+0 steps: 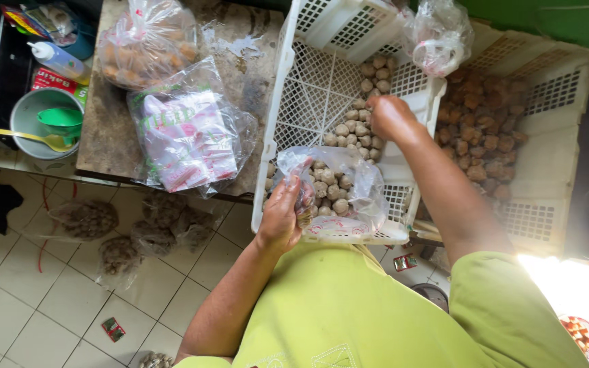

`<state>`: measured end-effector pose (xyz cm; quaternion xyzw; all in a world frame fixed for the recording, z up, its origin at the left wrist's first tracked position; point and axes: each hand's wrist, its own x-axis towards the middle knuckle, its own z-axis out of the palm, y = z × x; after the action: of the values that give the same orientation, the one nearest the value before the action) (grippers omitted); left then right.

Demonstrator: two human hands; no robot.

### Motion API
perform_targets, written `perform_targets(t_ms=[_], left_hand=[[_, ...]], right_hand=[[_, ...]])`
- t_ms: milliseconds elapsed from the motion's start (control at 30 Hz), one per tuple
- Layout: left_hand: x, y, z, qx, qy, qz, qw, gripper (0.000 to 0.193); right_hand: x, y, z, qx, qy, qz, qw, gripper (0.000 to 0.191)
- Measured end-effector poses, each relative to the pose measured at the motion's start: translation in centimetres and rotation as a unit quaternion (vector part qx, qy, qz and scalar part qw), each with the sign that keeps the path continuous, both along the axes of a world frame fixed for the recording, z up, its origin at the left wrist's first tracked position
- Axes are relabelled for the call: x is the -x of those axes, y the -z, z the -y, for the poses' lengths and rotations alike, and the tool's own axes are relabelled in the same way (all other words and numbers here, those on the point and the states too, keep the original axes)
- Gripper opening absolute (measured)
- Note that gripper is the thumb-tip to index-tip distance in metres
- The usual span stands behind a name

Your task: The person holds open a clear plastic bag and repeatedly picks round meatballs by hand from a white plastic crate, placing them into the bag. They occasionally adjust the bag and continue filling it with meatballs from the crate.

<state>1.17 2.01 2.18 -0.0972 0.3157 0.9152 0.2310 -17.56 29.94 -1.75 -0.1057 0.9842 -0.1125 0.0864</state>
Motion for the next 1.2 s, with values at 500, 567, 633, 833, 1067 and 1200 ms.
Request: perform_targets(t_ms=[500, 567, 633, 833, 1067, 1200], left_hand=[[-0.7, -0.2, 0.6, -0.058, -0.055, 0.04, 0.996, 0.037], [-0.6, 0.1, 0.3, -0.048, -0.055, 0.045, 0.996, 0.034], [-0.6, 0.1, 0.3, -0.034, -0.06, 0.036, 0.997, 0.036], [-0.7, 0.4, 0.5, -0.025, -0.036, 0.043, 0.998, 0.038], [-0.6, 1.6, 0.4, -0.001, -0.066, 0.044, 0.997, 0.028], [-0.5, 1.2, 0.4, 0.012, -0.067, 0.041, 0.997, 0.035]], right_hand=[[-9.6, -6.7, 8.3, 0.214, -0.309, 0.169, 0.911, 0.026], [-11.6, -5.9, 9.8, 0.103, -0.36, 0.088, 0.923, 0.033], [-12.3, -4.6, 10.7, -0.025, -0.365, 0.012, 0.931, 0.026], [-9.3, -2.3, 7.0, 0.149, -0.292, 0.154, 0.932, 0.043], [-4.7, -2.0, 0.6, 0.56, -0.014, 0.365, 0.744, 0.038], [-0.2, -0.7, -0.7, 0.532, 0.153, 0.214, 0.805, 0.04]])
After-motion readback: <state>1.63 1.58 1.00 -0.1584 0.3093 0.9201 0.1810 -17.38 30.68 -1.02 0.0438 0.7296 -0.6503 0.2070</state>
